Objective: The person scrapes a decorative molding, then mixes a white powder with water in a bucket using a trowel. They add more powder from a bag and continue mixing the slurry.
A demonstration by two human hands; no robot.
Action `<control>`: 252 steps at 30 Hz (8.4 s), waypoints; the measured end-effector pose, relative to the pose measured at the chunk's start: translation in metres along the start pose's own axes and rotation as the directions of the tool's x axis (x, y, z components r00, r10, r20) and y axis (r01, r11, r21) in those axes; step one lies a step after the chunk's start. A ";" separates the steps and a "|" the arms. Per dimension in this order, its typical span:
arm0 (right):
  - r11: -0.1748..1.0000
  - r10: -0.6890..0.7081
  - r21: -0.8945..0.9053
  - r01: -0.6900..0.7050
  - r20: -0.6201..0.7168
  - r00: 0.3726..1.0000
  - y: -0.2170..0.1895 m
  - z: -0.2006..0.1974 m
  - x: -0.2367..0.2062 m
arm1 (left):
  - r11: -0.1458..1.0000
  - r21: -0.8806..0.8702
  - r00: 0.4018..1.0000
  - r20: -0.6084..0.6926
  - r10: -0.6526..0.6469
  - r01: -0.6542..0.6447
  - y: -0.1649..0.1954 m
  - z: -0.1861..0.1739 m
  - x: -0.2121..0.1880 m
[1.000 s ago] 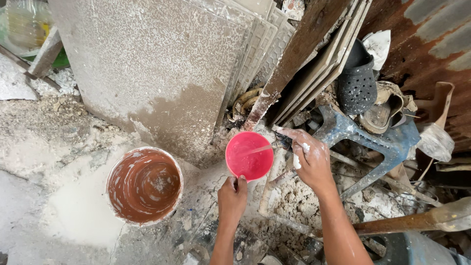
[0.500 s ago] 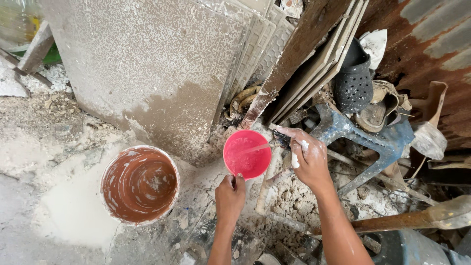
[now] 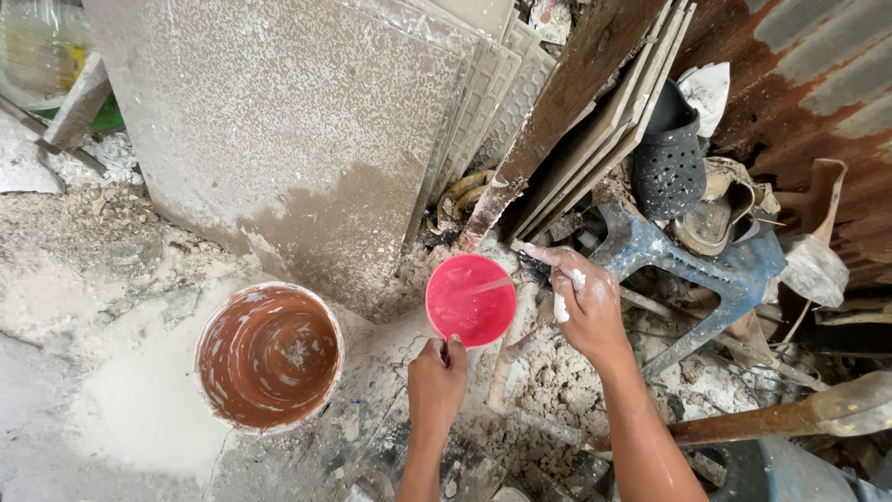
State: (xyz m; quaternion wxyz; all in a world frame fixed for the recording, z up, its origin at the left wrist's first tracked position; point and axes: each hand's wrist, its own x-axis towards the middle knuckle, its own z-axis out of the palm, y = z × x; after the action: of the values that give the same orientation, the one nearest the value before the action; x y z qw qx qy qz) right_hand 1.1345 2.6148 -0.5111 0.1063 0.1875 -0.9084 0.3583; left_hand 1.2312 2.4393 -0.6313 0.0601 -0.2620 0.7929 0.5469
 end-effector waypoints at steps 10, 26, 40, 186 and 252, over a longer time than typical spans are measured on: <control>1.000 -0.027 0.016 0.027 0.008 1.000 0.001 -0.001 0.001 | 0.999 0.039 1.000 0.012 -0.012 0.012 0.003 -0.002 0.001; 0.999 -0.015 0.048 0.014 0.017 1.000 -0.003 -0.003 0.000 | 0.996 0.050 0.993 0.081 -0.081 0.077 0.006 -0.009 0.001; 0.994 -0.105 -0.003 0.105 -0.005 0.994 0.001 -0.001 0.001 | 0.999 0.044 0.999 0.036 -0.009 0.008 0.004 -0.009 0.000; 0.795 -0.091 0.604 0.053 0.033 0.995 -0.019 0.226 -0.098 | 0.997 -0.066 0.857 -0.511 -0.068 0.040 -0.084 -0.145 -0.001; 0.518 0.276 0.308 -0.798 0.823 0.496 0.009 0.037 -0.120 | -0.064 0.963 0.162 0.109 0.981 -0.261 0.300 -0.135 0.217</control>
State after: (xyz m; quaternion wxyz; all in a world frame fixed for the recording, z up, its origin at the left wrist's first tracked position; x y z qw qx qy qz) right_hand 1.2375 2.6274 -0.5830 -0.4395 0.0087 -0.6931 0.5713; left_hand 0.9270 2.3215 -0.4105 -0.4166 0.1039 0.8925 -0.1385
